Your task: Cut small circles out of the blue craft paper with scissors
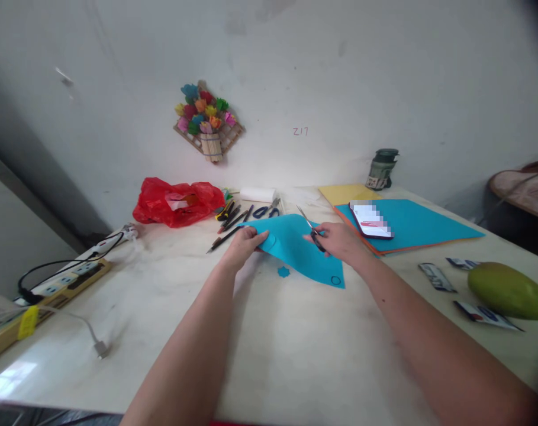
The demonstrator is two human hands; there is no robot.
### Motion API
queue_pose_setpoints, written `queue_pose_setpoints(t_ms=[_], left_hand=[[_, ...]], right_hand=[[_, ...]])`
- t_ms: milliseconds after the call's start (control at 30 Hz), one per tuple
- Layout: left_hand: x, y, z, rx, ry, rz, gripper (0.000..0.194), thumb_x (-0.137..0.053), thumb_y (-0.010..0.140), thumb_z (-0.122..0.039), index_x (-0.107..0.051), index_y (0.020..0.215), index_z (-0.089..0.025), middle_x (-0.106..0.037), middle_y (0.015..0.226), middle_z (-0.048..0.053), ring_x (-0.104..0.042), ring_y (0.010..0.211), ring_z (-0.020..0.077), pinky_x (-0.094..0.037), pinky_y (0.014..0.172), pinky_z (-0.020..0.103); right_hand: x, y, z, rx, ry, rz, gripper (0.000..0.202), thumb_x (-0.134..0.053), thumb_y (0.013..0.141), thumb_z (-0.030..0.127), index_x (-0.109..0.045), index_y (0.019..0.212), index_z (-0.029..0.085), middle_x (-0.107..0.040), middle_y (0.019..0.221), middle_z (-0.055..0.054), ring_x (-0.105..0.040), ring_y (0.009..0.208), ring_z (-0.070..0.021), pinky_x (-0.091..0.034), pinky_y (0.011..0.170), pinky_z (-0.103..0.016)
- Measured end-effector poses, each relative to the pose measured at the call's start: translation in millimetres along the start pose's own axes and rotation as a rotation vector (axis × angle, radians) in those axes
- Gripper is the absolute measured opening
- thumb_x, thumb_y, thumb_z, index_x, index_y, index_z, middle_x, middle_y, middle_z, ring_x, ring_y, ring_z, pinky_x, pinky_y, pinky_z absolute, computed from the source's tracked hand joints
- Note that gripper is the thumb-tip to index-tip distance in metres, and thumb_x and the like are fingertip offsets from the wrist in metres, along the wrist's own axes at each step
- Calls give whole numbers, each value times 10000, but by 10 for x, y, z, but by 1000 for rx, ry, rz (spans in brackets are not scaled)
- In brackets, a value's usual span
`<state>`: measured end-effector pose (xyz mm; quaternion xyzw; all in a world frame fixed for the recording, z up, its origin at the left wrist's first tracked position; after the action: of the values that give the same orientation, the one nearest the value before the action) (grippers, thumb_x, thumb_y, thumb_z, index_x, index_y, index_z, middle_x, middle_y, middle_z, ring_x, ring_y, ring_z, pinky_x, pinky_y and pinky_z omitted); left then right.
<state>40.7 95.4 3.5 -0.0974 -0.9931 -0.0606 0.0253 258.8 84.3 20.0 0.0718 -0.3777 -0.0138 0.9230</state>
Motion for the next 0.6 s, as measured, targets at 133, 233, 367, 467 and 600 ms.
queue_pose_setpoints(t_ms=[133, 233, 367, 467, 600], left_hand=[[6, 19, -32, -46, -111, 59, 332, -692, 655, -404, -501, 594, -138, -504, 554, -23, -462, 516, 79, -384, 541, 233], [49, 51, -44, -46, -297, 61, 302, -713, 641, -350, -500, 581, -144, -495, 535, -29, -451, 497, 71, -378, 525, 223], [124, 100, -155, -57, -487, -26, 278, -729, 614, -297, -491, 580, -157, -493, 513, -34, -449, 466, 68, -403, 520, 225], [125, 92, -386, -97, -502, -1, 249, -726, 583, -308, -558, 681, -153, -584, 614, 9, -544, 559, 117, -471, 630, 279], [271, 40, -643, -113, -479, 35, 308, -694, 584, -356, -607, 804, -158, -653, 759, 63, -620, 736, 222, -498, 707, 357]], right_hand=[[168, -38, 97, 68, -247, -193, 375, -571, 713, 539, -665, 855, 205, -655, 669, -61, -599, 620, -194, -385, 529, -272], [300, -51, 88, 67, -285, -331, 425, -532, 731, 557, -659, 929, 203, -663, 721, -71, -606, 705, -219, -378, 549, -280], [335, -26, -13, 48, -120, -379, 413, -542, 737, 537, -651, 933, 190, -658, 714, -69, -612, 670, -211, -406, 542, -289], [259, 40, -121, 44, 156, -310, 424, -568, 737, 518, -629, 969, 169, -649, 682, -67, -607, 574, -176, -439, 503, -281], [122, 112, -273, -72, 221, -181, 437, -597, 720, 527, -623, 950, 156, -639, 612, -55, -584, 453, -147, -445, 448, -266]])
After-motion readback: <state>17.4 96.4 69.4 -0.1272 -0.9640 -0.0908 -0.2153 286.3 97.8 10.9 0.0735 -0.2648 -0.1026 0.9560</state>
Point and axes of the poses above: each hand's wrist, its own y-axis towards the middle knuckle, its own x-axis out of the back of the hand, z = x × y, the point moved 8 cm from there along y, towards the middle knuckle
